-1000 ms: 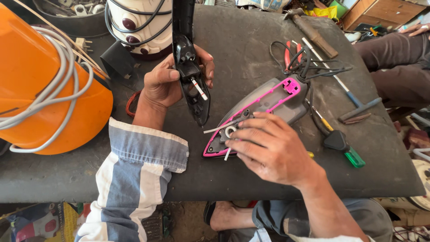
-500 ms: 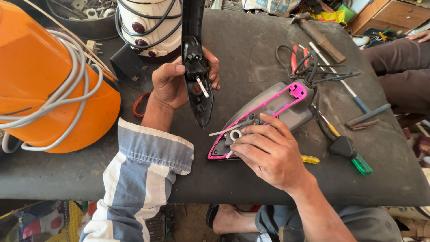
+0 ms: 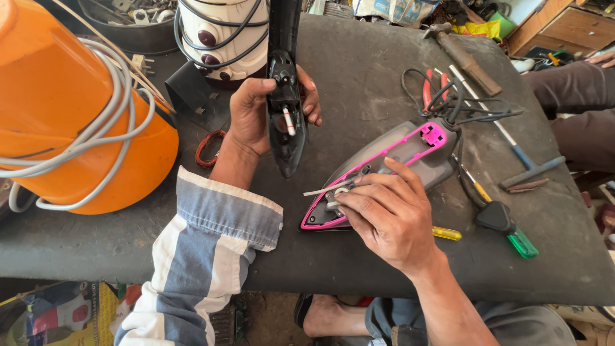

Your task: The person disassembles a steam iron using a screwdriver, removes the water tank and internal components, and then reassembles the iron by reinserting the parts and closing the casing.

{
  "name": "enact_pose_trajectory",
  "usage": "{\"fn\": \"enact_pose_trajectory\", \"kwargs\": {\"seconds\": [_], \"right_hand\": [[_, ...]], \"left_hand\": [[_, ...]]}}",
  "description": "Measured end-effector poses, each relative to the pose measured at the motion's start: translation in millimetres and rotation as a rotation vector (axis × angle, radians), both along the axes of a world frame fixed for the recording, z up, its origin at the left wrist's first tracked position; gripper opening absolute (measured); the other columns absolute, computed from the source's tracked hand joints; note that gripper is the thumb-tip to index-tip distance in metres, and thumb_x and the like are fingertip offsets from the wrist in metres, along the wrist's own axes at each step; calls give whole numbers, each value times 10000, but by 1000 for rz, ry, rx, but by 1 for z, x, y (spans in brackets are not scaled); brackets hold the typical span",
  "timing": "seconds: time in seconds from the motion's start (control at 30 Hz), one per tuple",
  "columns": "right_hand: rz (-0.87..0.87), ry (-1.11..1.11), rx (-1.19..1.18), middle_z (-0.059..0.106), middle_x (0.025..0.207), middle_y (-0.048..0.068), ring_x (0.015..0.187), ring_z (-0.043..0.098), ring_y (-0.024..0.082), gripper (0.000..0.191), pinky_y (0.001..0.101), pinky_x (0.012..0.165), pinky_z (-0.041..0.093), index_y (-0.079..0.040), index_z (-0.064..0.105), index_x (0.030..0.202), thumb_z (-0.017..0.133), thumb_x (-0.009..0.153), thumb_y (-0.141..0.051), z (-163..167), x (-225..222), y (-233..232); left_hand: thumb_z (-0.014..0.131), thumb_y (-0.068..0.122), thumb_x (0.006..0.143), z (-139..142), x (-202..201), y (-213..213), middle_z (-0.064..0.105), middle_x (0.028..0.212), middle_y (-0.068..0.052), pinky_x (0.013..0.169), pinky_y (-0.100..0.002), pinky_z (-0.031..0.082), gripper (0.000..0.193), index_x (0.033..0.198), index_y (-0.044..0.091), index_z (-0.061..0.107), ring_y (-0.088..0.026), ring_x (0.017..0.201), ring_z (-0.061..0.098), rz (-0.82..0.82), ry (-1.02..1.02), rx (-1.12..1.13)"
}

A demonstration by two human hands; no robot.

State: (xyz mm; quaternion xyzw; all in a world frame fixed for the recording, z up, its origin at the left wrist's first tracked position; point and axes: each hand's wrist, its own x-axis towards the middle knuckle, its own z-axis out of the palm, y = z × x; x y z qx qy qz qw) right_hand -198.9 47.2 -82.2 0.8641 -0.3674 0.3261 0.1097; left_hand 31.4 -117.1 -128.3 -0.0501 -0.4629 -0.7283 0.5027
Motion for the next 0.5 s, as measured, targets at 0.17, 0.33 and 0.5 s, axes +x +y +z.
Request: {"fn": "enact_pose_trajectory", "kwargs": {"seconds": [0.17, 0.33, 0.5], "right_hand": [[-22, -14, 9, 733, 920, -31, 1008, 682, 168, 200, 469, 1136, 430, -152, 759, 953, 869, 786, -141, 1, 3, -2], [-32, -13, 12, 731, 916, -22, 1008, 684, 172, 198, 464, 1135, 423, -151, 766, 971, 862, 799, -132, 1, 5, -6], [-41, -11, 18, 737, 925, -16, 1021, 689, 158, 209, 460, 1143, 422, -151, 770, 1000, 847, 810, -112, -2, 9, -8]], "left_hand": [[523, 405, 968, -1, 0, -6, 549, 788, -136, 817, -421, 529, 470, 1106, -29, 636, -252, 753, 585, 72, -4, 11], [504, 407, 964, -5, 0, -7, 550, 816, -126, 780, -403, 518, 467, 1103, -24, 620, -237, 752, 566, 102, -48, 83], [486, 402, 961, -9, -10, -10, 608, 770, -157, 747, -360, 523, 469, 1099, -28, 613, -233, 739, 604, 202, -141, 63]]}}
